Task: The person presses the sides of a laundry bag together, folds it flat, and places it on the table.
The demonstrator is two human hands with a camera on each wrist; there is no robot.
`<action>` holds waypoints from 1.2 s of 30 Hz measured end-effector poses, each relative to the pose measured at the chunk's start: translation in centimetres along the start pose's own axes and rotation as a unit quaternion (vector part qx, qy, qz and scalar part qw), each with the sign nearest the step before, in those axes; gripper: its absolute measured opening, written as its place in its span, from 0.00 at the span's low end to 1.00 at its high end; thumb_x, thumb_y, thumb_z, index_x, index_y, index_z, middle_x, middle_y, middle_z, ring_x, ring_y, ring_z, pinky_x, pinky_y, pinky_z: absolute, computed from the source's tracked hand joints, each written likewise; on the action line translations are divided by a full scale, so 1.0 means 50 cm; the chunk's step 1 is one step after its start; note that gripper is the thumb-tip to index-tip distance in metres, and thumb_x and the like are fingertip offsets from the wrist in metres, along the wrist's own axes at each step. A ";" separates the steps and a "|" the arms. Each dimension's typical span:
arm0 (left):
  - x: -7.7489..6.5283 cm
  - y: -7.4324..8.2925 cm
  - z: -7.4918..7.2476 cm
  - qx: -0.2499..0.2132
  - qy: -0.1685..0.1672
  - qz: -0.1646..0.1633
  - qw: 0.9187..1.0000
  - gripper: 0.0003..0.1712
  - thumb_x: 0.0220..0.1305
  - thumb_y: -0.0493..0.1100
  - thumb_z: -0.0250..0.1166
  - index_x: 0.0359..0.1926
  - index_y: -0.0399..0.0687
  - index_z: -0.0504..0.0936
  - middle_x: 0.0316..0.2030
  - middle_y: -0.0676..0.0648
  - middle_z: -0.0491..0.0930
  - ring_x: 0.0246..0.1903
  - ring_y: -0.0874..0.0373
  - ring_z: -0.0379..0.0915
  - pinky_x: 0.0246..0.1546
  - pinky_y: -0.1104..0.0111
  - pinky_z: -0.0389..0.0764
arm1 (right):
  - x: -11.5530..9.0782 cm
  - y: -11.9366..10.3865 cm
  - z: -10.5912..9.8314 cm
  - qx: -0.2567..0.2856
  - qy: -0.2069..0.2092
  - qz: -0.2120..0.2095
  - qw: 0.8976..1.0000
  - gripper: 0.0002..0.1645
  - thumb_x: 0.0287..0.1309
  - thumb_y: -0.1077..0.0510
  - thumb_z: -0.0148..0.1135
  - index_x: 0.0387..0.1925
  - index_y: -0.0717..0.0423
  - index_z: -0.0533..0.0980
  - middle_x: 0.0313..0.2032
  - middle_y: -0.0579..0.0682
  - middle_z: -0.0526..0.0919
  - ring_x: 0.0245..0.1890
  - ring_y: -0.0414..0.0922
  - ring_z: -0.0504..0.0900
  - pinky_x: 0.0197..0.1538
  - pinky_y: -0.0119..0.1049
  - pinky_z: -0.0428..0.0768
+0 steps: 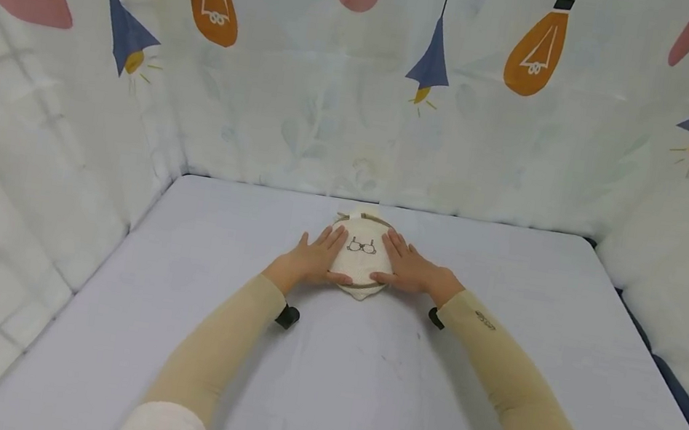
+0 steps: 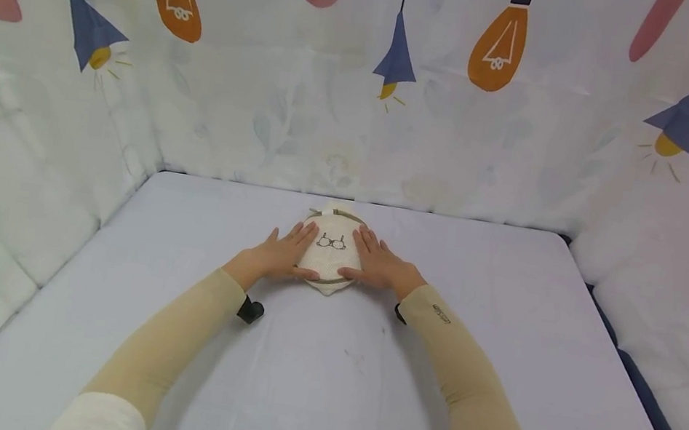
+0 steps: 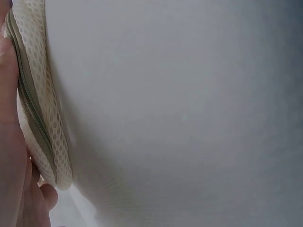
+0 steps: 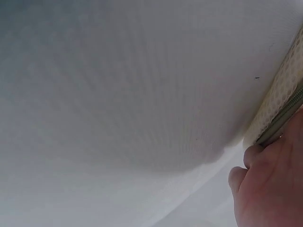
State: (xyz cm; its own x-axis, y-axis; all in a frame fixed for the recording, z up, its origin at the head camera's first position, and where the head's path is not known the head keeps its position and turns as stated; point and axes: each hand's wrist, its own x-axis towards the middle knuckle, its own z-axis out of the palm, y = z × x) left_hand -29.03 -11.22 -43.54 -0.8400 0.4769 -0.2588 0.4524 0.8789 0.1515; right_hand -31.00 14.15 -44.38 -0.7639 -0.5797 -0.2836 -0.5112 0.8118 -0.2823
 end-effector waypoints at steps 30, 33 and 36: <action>-0.007 0.010 0.005 -0.024 -0.014 -0.018 0.999 0.64 0.68 0.74 0.56 0.82 0.40 0.34 0.81 0.40 0.31 0.79 0.42 0.26 0.73 0.36 0.42 | -0.007 -0.036 0.015 -0.001 0.015 0.025 1.000 0.60 0.75 0.32 0.47 0.79 0.69 0.31 0.80 0.64 0.28 0.79 0.59 0.30 0.78 0.56 0.43; -0.006 0.009 -0.002 -0.020 -0.015 -0.015 1.000 0.64 0.68 0.74 0.56 0.82 0.39 0.35 0.81 0.40 0.31 0.79 0.42 0.26 0.72 0.35 0.42 | -0.005 -0.036 0.011 -0.009 0.014 0.029 0.999 0.60 0.75 0.32 0.47 0.79 0.69 0.30 0.79 0.64 0.28 0.79 0.59 0.30 0.78 0.56 0.43; -0.004 0.005 -0.010 -0.025 -0.011 -0.014 1.000 0.64 0.68 0.73 0.57 0.82 0.39 0.35 0.81 0.40 0.31 0.79 0.42 0.27 0.73 0.36 0.42 | 0.000 -0.034 0.004 -0.012 0.013 0.030 0.999 0.60 0.75 0.32 0.47 0.79 0.69 0.31 0.79 0.65 0.29 0.79 0.59 0.31 0.78 0.56 0.43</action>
State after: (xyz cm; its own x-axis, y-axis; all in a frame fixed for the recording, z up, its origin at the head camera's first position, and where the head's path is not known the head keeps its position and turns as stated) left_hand -28.89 -11.13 -42.95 -0.8454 0.4526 -0.2837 0.4123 0.8906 0.1920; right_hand -30.07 12.77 -44.09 -0.8032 -0.5281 -0.2758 -0.4729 0.8467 -0.2439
